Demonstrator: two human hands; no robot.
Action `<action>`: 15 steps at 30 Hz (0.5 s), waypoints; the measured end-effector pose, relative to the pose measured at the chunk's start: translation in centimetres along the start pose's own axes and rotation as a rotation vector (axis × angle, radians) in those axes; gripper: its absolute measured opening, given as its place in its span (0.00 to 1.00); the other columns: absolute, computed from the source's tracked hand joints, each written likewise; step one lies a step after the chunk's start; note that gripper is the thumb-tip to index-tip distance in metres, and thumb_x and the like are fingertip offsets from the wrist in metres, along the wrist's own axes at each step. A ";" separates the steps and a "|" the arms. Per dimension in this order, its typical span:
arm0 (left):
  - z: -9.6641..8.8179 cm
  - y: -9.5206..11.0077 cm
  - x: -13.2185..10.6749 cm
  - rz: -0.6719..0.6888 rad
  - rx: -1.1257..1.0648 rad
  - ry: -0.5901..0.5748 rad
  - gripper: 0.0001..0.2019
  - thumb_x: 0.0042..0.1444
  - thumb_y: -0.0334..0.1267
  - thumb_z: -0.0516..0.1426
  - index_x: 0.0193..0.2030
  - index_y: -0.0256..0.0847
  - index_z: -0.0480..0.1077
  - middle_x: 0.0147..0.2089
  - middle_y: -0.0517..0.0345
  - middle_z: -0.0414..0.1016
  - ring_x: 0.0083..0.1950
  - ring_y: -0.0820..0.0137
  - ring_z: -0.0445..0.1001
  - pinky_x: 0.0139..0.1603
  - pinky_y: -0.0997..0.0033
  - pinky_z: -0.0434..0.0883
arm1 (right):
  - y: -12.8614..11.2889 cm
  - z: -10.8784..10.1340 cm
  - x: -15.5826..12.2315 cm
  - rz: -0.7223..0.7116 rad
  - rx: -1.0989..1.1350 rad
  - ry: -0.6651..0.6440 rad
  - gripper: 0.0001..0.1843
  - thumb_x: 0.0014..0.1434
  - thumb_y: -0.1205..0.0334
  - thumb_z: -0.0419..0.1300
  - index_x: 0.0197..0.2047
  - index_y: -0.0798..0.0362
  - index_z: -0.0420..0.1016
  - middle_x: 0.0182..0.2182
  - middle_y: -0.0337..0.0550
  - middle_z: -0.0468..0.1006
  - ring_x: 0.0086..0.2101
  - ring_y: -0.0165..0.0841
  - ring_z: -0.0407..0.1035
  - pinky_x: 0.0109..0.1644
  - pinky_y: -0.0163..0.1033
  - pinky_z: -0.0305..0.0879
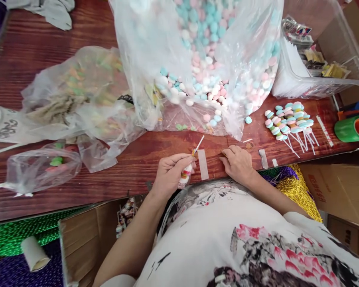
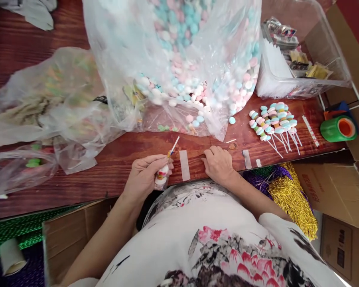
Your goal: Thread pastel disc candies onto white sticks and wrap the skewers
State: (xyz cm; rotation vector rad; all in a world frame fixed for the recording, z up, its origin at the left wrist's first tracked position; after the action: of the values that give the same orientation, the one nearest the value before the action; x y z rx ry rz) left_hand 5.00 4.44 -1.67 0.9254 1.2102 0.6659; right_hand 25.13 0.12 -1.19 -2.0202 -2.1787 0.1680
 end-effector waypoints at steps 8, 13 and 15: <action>1.5 -0.7 -0.6 0.028 -0.065 -0.024 0.11 0.51 0.44 0.63 0.30 0.36 0.76 0.26 0.57 0.76 0.22 0.75 0.71 0.20 0.79 0.65 | -1.1 -1.8 0.5 -0.091 0.254 0.050 0.07 0.62 0.70 0.50 0.33 0.53 0.67 0.30 0.43 0.72 0.31 0.33 0.63 0.35 0.38 0.55; 2.3 1.1 -1.0 0.216 0.037 -0.021 0.09 0.53 0.42 0.60 0.33 0.38 0.78 0.27 0.61 0.74 0.25 0.76 0.70 0.26 0.78 0.67 | -5.2 -4.9 1.1 -0.260 0.830 0.176 0.08 0.63 0.70 0.50 0.36 0.52 0.68 0.27 0.38 0.69 0.28 0.28 0.63 0.34 0.35 0.61; 2.3 1.8 -1.1 0.313 0.076 -0.014 0.08 0.54 0.40 0.59 0.31 0.38 0.78 0.29 0.61 0.74 0.29 0.77 0.70 0.30 0.79 0.68 | -5.9 -5.5 1.5 -0.317 0.906 0.257 0.09 0.63 0.71 0.51 0.39 0.51 0.70 0.30 0.39 0.73 0.31 0.29 0.67 0.38 0.36 0.64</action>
State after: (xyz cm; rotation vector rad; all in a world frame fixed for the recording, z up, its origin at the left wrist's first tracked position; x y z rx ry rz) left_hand 7.04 3.89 0.60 1.1962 1.0940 0.8643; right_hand 20.31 1.00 5.40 -1.1172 -1.7425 0.6641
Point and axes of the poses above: each hand's wrist, its own x-axis towards the middle knuckle, its own z-axis out of the palm, y = z × x, the point moved 6 cm from there along x, towards the middle knuckle
